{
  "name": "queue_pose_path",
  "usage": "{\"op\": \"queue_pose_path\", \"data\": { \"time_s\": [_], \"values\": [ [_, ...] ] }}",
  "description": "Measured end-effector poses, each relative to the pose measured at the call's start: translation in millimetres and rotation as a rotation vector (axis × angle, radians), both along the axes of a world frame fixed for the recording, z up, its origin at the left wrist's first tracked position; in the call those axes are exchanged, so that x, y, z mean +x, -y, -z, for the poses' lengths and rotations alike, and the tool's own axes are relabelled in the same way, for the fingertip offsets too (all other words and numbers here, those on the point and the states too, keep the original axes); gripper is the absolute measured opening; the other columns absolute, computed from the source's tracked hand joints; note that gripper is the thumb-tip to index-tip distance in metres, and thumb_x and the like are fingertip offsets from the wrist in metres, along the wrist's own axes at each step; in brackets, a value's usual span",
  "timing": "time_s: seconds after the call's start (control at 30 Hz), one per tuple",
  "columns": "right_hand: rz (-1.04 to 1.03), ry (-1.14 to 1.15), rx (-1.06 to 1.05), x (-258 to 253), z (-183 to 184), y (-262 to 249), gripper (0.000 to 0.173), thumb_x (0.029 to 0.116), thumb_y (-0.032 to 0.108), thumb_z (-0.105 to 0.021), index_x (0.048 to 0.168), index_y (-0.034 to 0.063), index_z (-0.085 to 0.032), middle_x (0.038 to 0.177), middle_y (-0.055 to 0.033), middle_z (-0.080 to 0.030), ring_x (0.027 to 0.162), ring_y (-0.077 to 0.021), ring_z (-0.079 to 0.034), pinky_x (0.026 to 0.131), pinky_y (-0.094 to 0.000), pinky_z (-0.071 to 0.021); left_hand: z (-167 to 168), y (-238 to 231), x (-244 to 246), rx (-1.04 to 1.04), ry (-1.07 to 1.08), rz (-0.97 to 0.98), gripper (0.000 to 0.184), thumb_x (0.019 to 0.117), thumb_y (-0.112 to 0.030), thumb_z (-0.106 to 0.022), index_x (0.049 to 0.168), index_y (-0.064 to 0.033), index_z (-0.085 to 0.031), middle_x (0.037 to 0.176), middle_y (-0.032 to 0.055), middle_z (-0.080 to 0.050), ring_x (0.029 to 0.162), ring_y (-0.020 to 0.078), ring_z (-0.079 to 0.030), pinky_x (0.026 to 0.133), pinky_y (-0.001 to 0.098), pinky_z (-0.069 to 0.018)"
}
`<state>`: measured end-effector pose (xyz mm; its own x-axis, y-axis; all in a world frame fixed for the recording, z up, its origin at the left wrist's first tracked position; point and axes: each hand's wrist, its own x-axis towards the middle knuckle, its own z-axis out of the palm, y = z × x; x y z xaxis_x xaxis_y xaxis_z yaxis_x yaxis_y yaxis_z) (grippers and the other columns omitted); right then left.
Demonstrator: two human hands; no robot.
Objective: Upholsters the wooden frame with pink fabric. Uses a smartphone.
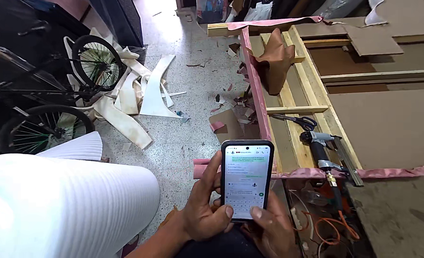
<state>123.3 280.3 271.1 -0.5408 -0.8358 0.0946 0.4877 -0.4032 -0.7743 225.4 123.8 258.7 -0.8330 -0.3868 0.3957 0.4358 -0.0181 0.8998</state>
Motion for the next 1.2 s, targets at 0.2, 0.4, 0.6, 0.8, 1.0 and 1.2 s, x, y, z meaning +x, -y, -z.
{"op": "queue_pose_path", "data": {
  "time_s": [0.2, 0.4, 0.6, 0.8, 1.0, 1.2],
  "values": [
    [0.03, -0.091, 0.068, 35, -6, 30, 0.05, 0.096, 0.011, -0.068, 0.141, 0.0043, -0.047, 0.12, -0.0178, -0.069, 0.096, -0.0269, -0.074, 0.072, -0.0416, -0.0659, 5, 23, 34, -0.012, -0.023, -0.047, 0.09, 0.0981, -0.038, -0.064, 0.166, -0.0299, -0.005, 0.123, 0.012, -0.067, 0.102, 0.0205, -0.069, 0.087, 0.0355, -0.0593],
    [0.043, -0.145, 0.07, 45, -12, 41, 0.051, 0.0969, 0.015, -0.069, 0.142, 0.0054, -0.047, 0.122, -0.0152, -0.069, 0.101, -0.0239, -0.073, 0.08, -0.0406, -0.0645, -1, 30, 39, -0.034, -0.038, -0.148, 0.092, 0.0954, -0.023, -0.07, 0.165, -0.0324, -0.011, 0.119, 0.0117, -0.069, 0.097, 0.0207, -0.071, 0.081, 0.0346, -0.062],
    [0.051, -0.126, 0.061, 35, -8, 34, 0.046, 0.1005, 0.016, -0.058, 0.143, 0.0031, -0.047, 0.126, -0.0143, -0.066, 0.112, -0.0209, -0.068, 0.097, -0.041, -0.0573, -6, 27, 29, -0.106, 0.007, -0.158, 0.112, 0.082, -0.014, -0.081, 0.165, -0.0292, -0.007, 0.12, 0.0105, -0.068, 0.097, 0.0211, -0.072, 0.081, 0.0354, -0.0643],
    [0.001, -0.203, 0.057, 3, -15, 24, 0.05, 0.0998, 0.017, -0.063, 0.144, 0.003, -0.045, 0.125, -0.0145, -0.067, 0.109, -0.0224, -0.07, 0.094, -0.0421, -0.0599, -6, 21, 7, -0.075, -0.052, -0.066, 0.099, 0.0917, -0.032, -0.07, 0.165, -0.0299, -0.004, 0.127, 0.0125, -0.065, 0.106, 0.0225, -0.069, 0.087, 0.037, -0.0606],
    [-0.039, -0.245, 0.055, -34, -16, 14, 0.053, 0.0994, 0.018, -0.063, 0.145, 0.0029, -0.043, 0.127, -0.0124, -0.066, 0.112, -0.0193, -0.067, 0.097, -0.0384, -0.0579, -13, 0, -31, -0.071, -0.011, -0.222, 0.1, 0.0903, -0.017, -0.076, 0.165, -0.0301, -0.01, 0.116, 0.0112, -0.069, 0.095, 0.0212, -0.072, 0.08, 0.0342, -0.0634],
    [-0.046, -0.172, 0.018, -76, -16, 3, 0.047, 0.1057, 0.026, -0.053, 0.144, 0.0009, -0.047, 0.127, -0.0161, -0.066, 0.112, -0.0228, -0.068, 0.098, -0.0422, -0.0573, -13, -13, -62, -0.077, -0.024, -0.163, 0.098, 0.0914, -0.023, -0.07, 0.165, -0.0325, -0.005, 0.126, 0.0126, -0.065, 0.103, 0.0234, -0.069, 0.083, 0.0364, -0.0615]
  ]
}}
